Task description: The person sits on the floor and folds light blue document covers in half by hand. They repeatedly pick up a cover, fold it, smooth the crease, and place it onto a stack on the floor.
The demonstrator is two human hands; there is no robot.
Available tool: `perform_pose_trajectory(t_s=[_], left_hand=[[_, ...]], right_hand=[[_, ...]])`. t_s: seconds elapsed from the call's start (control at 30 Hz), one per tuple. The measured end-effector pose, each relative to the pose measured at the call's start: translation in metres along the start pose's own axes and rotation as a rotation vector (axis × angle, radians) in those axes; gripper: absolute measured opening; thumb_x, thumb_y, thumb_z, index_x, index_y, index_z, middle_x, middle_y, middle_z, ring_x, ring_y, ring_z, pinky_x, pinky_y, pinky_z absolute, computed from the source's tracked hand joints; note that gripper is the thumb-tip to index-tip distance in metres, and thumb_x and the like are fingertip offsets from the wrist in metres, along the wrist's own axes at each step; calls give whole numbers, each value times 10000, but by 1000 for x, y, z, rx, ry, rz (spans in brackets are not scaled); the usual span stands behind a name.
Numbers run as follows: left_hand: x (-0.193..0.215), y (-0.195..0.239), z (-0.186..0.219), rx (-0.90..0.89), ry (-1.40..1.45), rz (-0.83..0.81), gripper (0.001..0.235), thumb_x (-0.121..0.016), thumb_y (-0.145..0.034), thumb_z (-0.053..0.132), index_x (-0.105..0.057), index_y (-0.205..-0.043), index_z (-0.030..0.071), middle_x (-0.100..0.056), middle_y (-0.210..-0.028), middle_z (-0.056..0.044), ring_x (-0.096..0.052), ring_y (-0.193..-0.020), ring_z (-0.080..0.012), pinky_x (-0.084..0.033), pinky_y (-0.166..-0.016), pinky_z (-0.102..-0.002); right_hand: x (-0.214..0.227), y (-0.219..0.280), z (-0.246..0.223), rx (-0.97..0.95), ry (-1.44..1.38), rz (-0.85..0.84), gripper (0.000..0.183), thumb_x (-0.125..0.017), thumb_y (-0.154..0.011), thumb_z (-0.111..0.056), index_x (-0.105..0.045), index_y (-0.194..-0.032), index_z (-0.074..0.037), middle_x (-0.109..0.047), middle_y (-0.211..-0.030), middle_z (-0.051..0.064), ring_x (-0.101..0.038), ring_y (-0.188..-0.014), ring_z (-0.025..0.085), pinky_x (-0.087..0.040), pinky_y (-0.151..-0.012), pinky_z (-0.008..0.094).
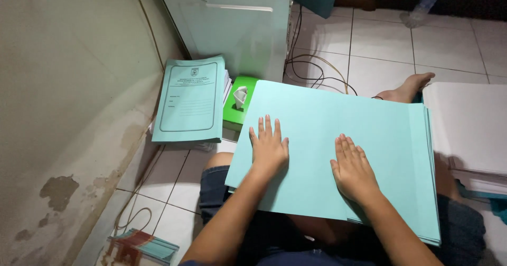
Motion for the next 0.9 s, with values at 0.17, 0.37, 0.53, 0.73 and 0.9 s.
perform_pose_trajectory(t_s=[0.17,0.37,0.53,0.73,0.9], left_hand=[[-63,79,49,-300,-35,86,716,-409,-993,477,-286,-1606,129,-154,-1675,-274,-102,-1547,-457,-51,-1171,-722],[-14,99,48,-511,-48,-274,1474,-551,-501,897,-55,-1641,106,54,-1703,-241,134,-1552,-469,90,-1110,-797],[-69,95,33,-583,-292,502,2160,-737,69,1211,-24,-1644,105,32,-1721,-242,75,-1615,-474,25,-1187,-762],[13,93,43,-499,145,-459,1151,-673,-742,603,-113,-1638,146,110,-1709,-241,181,-1561,-459,144,-1134,-762],[35,102,37,-437,435,-389,263,-404,-931,61,-563,-1134,114,-525,-1054,-89,-524,-1093,-278,-372,-952,-524]], right_hand=[[15,-67,8,-44,-256,-94,681,-253,-1042,-365,-98,-1641,-80,-72,-1740,80,-50,-1602,196,-63,-1283,405],[19,-158,28,-62,-276,-84,679,-217,-1054,-376,-71,-1646,-78,-53,-1745,59,-39,-1602,181,-40,-1294,388],[19,-117,18,-42,-250,-47,677,-221,-1055,-377,-87,-1640,-65,-53,-1741,88,-41,-1601,193,-45,-1288,394],[2,-8,21,40,-374,10,661,-226,-1059,-399,-141,-1640,-95,-131,-1732,79,-100,-1597,213,-68,-1280,414],[82,55,-8,-368,-1580,-16,826,-105,-981,-594,-217,-1617,-78,-215,-1729,67,-156,-1613,189,-87,-1294,374]])
Point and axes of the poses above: each hand's wrist, its own y-axis away from the middle knuckle, its own x-axis out of the back of the hand, z = x × y, the point moved 1 cm from there along -y, towards the middle knuckle
